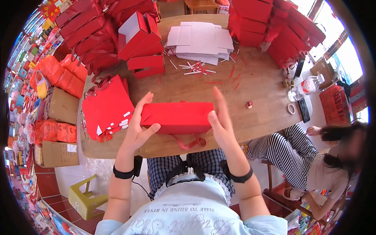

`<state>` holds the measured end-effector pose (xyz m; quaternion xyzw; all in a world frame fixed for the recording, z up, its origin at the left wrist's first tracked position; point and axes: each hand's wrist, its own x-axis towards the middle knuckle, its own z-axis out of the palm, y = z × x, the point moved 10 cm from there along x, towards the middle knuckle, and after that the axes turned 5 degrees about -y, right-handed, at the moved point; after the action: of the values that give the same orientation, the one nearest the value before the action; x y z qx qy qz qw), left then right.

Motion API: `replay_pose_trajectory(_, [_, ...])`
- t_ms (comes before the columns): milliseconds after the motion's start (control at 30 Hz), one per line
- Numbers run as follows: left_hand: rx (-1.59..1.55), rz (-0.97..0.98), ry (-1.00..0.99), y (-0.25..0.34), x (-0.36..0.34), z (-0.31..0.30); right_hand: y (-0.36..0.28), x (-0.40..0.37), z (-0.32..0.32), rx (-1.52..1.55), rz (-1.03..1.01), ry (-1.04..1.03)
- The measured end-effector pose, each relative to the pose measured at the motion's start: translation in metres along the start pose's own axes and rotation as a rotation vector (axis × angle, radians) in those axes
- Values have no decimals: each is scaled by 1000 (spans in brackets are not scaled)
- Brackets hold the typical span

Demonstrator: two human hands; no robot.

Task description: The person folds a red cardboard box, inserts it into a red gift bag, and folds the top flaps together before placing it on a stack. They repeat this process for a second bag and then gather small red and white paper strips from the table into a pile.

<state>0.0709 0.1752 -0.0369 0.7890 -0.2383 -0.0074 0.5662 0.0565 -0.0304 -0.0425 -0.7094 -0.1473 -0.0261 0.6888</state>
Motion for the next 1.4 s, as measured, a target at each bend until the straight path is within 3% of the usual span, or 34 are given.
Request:
replay_pose_trajectory(100, [-132, -45, 91, -7, -2, -7, -97, -42, 0, 25, -299, 1])
replay_pose_trajectory(133, [-134, -40, 99, -6, 0, -8, -120, -37, 1, 22, -303, -7])
replay_pose_trajectory(233, [-73, -79, 85, -4, -7, -1, -223, -67, 62, 630, -771, -706])
replay_pose_trajectory(267, [-42, -79, 87, -3, -7, -1, -222, -71, 74, 629, -764, -700])
replay_pose_trajectory(333, [-66, -71, 120, -1, -5, -3, -220, -75, 64, 817, -830, -474])
replay_pose_trajectory(600, [-78, -79, 110, -2, -7, -3, -222, -65, 68, 808, -760, -650])
replay_pose_trajectory(800, [-114, -117, 110, -6, -10, -3, -221, -64, 71, 984, -678, -707])
replay_pose_trajectory(867, [-116, -115, 105, -6, -10, -1, -222, -70, 75, 962, -636, -819])
replay_pose_trajectory(1167, [-82, -111, 100, -1, -10, -5, -210, -84, 65, 897, -789, -1025])
replay_pose_trajectory(1333, [12, -110, 91, -2, -9, -5, -227, -82, 76, 842, -741, -898])
replay_pose_trajectory(1400, [2, -115, 91, -4, -11, -4, -227, -88, 81, 669, -774, -950])
